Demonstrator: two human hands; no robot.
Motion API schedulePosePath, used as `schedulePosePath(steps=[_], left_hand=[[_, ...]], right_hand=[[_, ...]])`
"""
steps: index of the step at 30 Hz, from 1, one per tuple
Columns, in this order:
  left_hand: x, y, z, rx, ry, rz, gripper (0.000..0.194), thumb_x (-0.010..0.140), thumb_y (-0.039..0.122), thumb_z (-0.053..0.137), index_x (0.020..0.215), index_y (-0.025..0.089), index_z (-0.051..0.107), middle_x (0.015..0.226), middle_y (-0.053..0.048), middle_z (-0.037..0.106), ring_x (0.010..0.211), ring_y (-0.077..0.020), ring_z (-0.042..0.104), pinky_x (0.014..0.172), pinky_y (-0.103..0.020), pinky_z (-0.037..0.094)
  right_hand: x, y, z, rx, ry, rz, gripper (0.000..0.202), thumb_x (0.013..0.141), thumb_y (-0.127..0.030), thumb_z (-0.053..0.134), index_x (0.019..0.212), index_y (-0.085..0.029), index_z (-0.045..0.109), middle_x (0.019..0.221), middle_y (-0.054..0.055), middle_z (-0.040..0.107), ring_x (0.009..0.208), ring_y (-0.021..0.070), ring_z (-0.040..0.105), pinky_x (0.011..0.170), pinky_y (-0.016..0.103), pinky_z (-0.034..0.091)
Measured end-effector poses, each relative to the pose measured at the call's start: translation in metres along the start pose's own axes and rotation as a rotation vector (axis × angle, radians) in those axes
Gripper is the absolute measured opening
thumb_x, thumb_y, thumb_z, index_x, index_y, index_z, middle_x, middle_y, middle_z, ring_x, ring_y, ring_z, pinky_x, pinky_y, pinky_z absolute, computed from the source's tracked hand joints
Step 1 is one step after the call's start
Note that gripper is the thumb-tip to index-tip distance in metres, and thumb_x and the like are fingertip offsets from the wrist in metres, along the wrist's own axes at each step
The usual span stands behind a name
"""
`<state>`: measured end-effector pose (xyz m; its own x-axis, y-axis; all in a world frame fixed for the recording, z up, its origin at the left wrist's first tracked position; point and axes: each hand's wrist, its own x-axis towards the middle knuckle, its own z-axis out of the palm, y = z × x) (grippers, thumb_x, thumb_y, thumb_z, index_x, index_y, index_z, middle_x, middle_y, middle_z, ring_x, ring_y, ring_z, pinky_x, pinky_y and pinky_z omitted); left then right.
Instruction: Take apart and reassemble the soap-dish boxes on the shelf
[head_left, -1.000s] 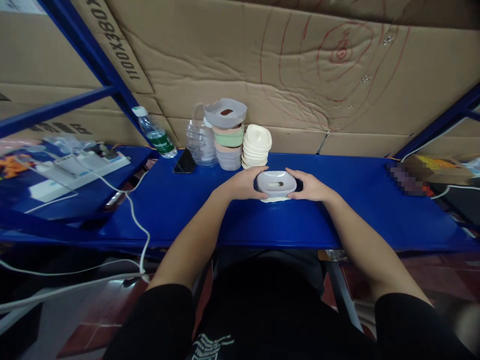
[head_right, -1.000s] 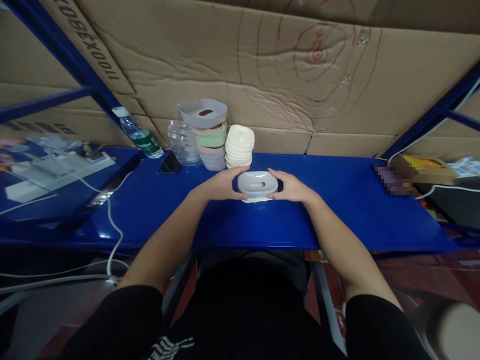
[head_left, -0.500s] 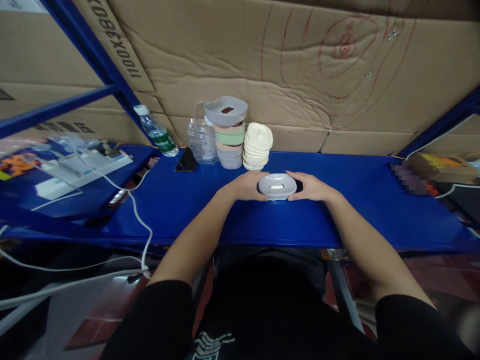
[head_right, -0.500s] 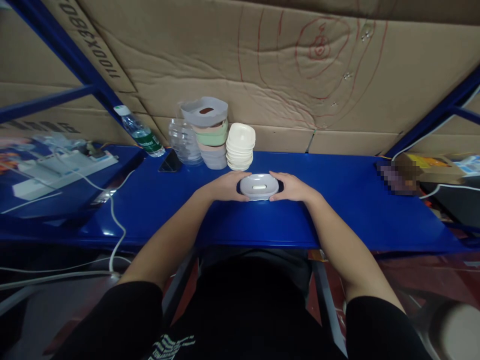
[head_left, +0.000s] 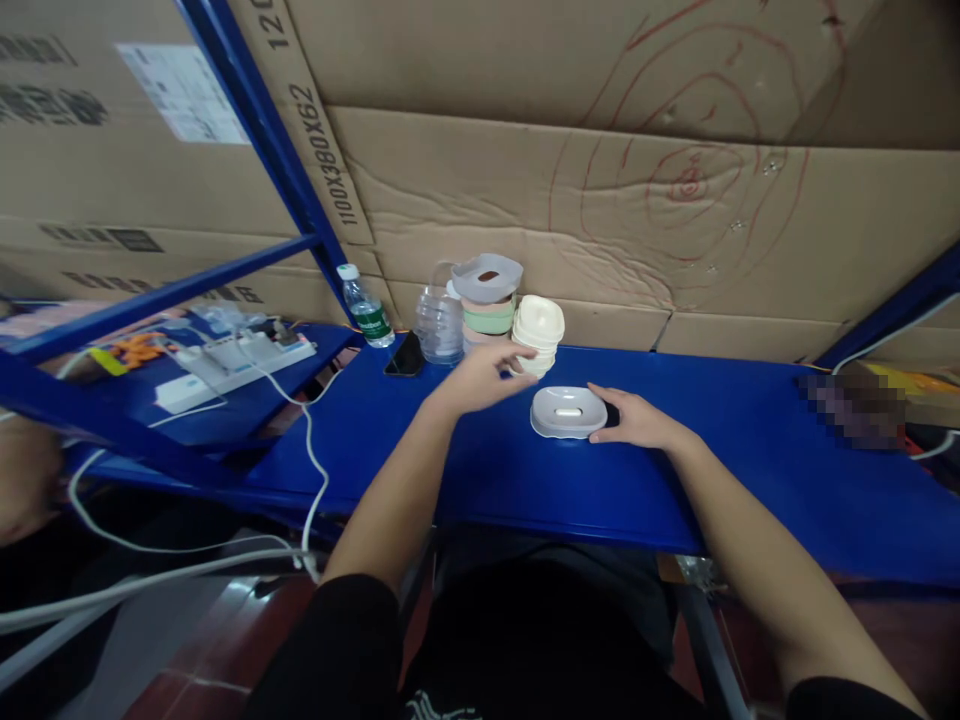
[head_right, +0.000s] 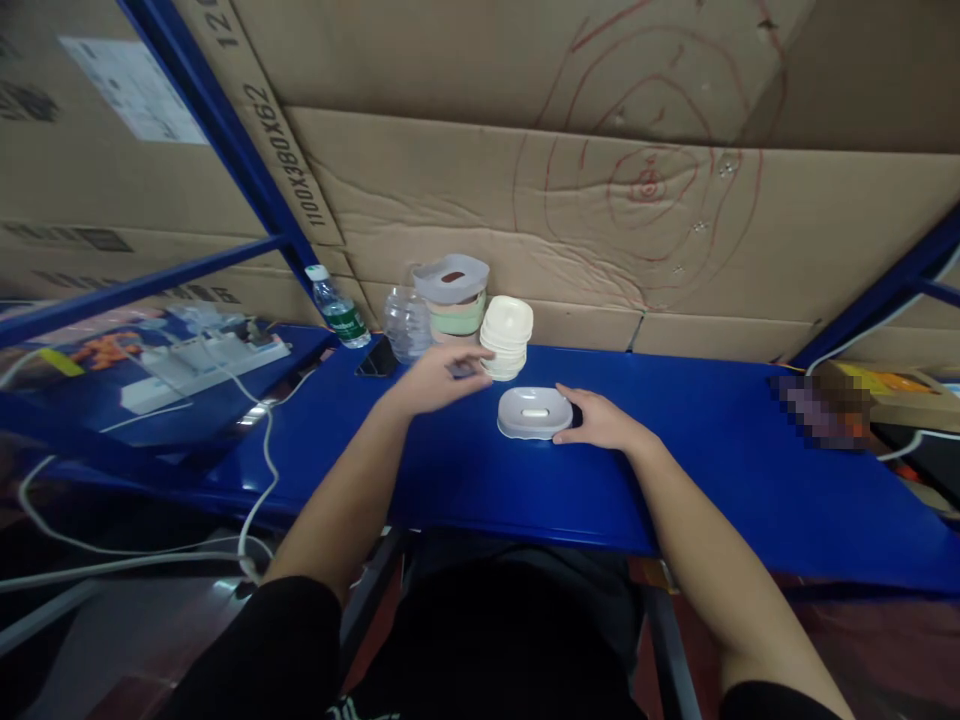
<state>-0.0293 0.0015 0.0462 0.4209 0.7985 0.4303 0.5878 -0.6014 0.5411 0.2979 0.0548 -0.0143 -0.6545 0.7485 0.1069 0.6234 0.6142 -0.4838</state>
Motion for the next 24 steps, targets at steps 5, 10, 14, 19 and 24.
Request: schedulePosePath(steps=[5,10,14,19,24], left_hand=[[0.028,-0.024,-0.09,0.07,0.805,-0.013,0.022,0.091,0.04,0.066,0.101,0.021,0.073,0.098,-0.005,0.076,0.09,-0.0182,0.07,0.085,-0.032,0.056],[0.068,-0.085,-0.16,0.304,0.847,-0.303,0.023,0.09,0.029,0.061,0.107,0.019,0.072,0.107,-0.007,0.075,0.096,-0.0219,0.068,0.093,-0.036,0.053],[0.081,-0.113,-0.171,0.471,0.51,-0.465,0.037,0.083,0.028,0.065,0.117,0.016,0.073,0.117,-0.01,0.074,0.106,-0.0263,0.067,0.099,-0.038,0.048],[0.093,-0.113,-0.162,0.596,0.297,-0.544,0.043,0.086,0.033,0.066,0.126,0.018,0.072,0.125,-0.012,0.073,0.114,-0.0309,0.064,0.099,-0.043,0.047],[0.102,-0.108,-0.158,0.689,0.248,-0.603,0.039,0.089,0.033,0.067,0.126,0.02,0.07,0.124,-0.01,0.072,0.12,-0.0305,0.06,0.102,-0.046,0.044]], right_hand=[[0.0,0.001,0.0,0.015,-0.012,0.002,0.112,0.071,-0.068,0.084,0.163,-0.02,0.039,0.161,0.018,0.046,0.148,0.0419,0.045,0.123,0.063,0.034],[0.0,0.0,0.001,0.023,-0.007,0.009,0.113,0.071,-0.068,0.084,0.163,-0.021,0.039,0.162,0.017,0.045,0.148,0.0416,0.045,0.123,0.062,0.034],[0.0,-0.001,0.0,0.026,-0.007,0.009,0.112,0.07,-0.067,0.085,0.162,-0.022,0.04,0.161,0.018,0.047,0.148,0.0422,0.045,0.123,0.064,0.034],[0.0,-0.001,0.0,0.019,-0.007,0.004,0.112,0.069,-0.067,0.086,0.162,-0.024,0.04,0.161,0.017,0.047,0.148,0.0411,0.046,0.123,0.063,0.034],[-0.001,-0.003,-0.001,0.027,-0.001,-0.01,0.111,0.07,-0.066,0.086,0.162,-0.025,0.04,0.161,0.017,0.047,0.147,0.0407,0.047,0.122,0.064,0.035]])
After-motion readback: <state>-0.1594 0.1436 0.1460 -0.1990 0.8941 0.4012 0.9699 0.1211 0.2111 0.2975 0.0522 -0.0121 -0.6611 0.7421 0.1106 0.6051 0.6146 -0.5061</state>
